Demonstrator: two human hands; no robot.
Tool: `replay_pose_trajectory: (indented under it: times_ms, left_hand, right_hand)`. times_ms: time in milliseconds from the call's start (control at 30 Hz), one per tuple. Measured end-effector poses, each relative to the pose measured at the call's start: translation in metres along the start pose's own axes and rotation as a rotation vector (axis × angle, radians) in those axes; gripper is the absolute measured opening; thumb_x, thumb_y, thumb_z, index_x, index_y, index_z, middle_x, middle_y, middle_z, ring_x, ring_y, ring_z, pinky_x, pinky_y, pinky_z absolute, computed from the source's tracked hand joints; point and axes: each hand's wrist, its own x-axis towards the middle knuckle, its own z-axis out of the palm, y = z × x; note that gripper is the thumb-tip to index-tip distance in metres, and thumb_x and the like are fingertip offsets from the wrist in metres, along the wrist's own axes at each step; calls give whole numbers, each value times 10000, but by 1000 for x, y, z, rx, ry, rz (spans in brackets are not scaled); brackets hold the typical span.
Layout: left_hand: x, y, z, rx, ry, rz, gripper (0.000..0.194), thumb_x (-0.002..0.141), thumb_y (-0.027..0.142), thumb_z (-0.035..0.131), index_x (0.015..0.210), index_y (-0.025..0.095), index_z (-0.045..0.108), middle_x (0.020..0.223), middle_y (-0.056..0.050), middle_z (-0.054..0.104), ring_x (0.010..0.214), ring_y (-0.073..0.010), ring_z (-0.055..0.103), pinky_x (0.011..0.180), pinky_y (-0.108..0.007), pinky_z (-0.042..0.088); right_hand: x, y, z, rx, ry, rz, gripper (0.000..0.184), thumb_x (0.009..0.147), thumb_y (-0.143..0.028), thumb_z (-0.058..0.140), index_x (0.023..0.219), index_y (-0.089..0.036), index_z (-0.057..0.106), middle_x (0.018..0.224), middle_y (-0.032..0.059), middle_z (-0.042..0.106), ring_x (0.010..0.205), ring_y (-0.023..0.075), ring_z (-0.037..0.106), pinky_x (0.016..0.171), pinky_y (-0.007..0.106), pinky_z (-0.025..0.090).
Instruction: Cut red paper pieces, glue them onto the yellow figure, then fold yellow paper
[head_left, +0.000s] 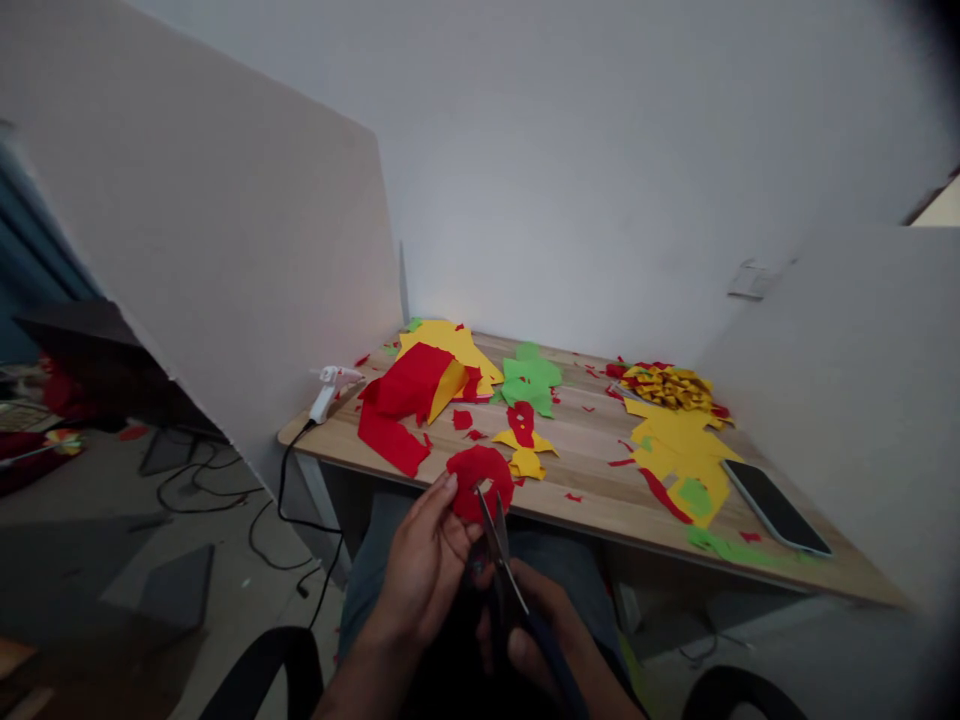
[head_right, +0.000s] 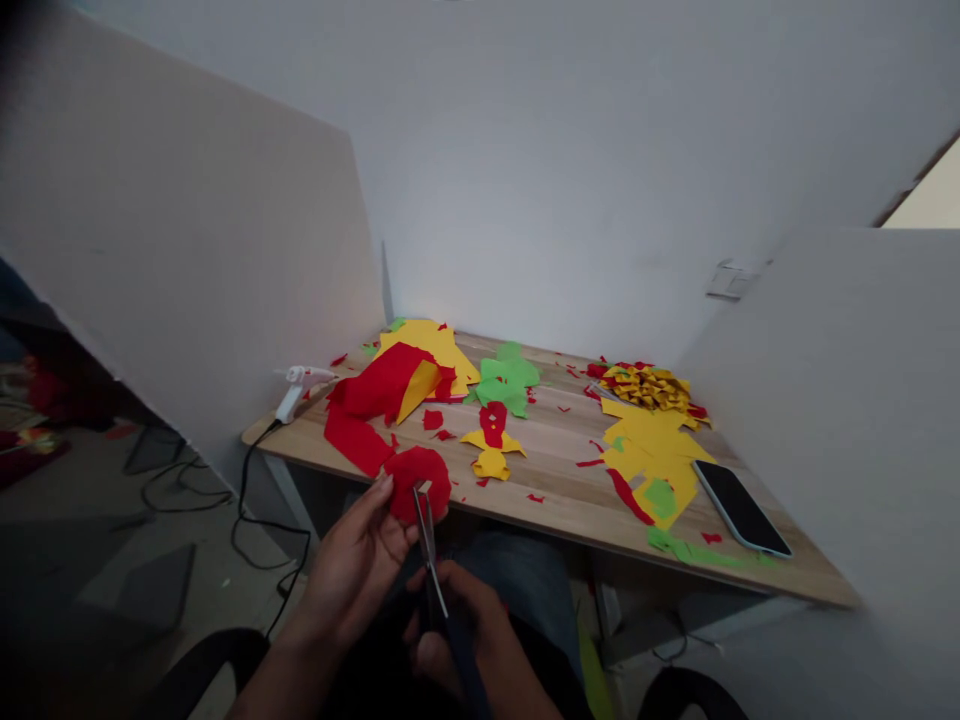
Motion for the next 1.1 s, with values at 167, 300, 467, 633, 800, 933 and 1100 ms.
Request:
replay_pose_trajectory:
  times_ms: [167,300,467,633,800,933,1100]
  left_hand:
    - [13,-2,-5,49,95,67,163,847,112,663,993,153,603,827,-46,752,673,-156,728,591,-231,594]
    - [23,-1,-11,157,-2,110,305,775,232,782,992,163,578,806,-14,730,655,-149,715,562,-213,576]
    - [45,3,-20,330,-120,69,447,644,348,880,899,168,559,673,37,647,521,-79,601,516,-170,510]
    - [105,5,-16,641,-111,310,505,622,505,812,949,162,638,771,23,618,605,-98,578,578,-229,526]
    - [162,15,11,809,-189,335,396,654,265,776,1030,179,688,984,-33,669,838,-140,610,695,-225,501]
    - [192,15,27,1263,-345,403,391,750,175,643,1141,188,661,920,-35,669,796,-161,605,697,-266,496]
    - [213,-3,36,1568,-542,316,598,717,7,534,1268,221,631,1135,-78,699,931,-201,652,848,-331,513]
  right_hand:
    - [2,-5,-42,-337,409,-1,598,762,-574,719,1233,-247,549,962,65,673,834,217,651,748,326,517]
    - [23,-2,-116,-774,701,19,641,803,-457,677,1357,-204,478,1206,134,649,1085,275,636,959,416,483]
    - [64,10,-196,-1314,655,322,514,891,-322,568,1358,-119,501,1230,179,662,1136,274,630,956,367,474]
    - [91,3,-225,-1433,607,453,526,883,-291,600,1359,-82,523,1207,237,656,1135,331,624,964,405,444]
    - [107,-12,-236,-1483,483,607,433,848,-254,605,1254,-102,626,1148,260,674,1054,356,665,868,419,483]
    - [126,-35,-231,-1459,361,588,399,836,-165,567,1222,-134,661,1229,244,659,1136,355,626,927,438,462]
    - [156,-52,-203,-987,-55,207,653,806,-158,604,1441,-218,464,1353,108,612,986,191,656,868,313,502]
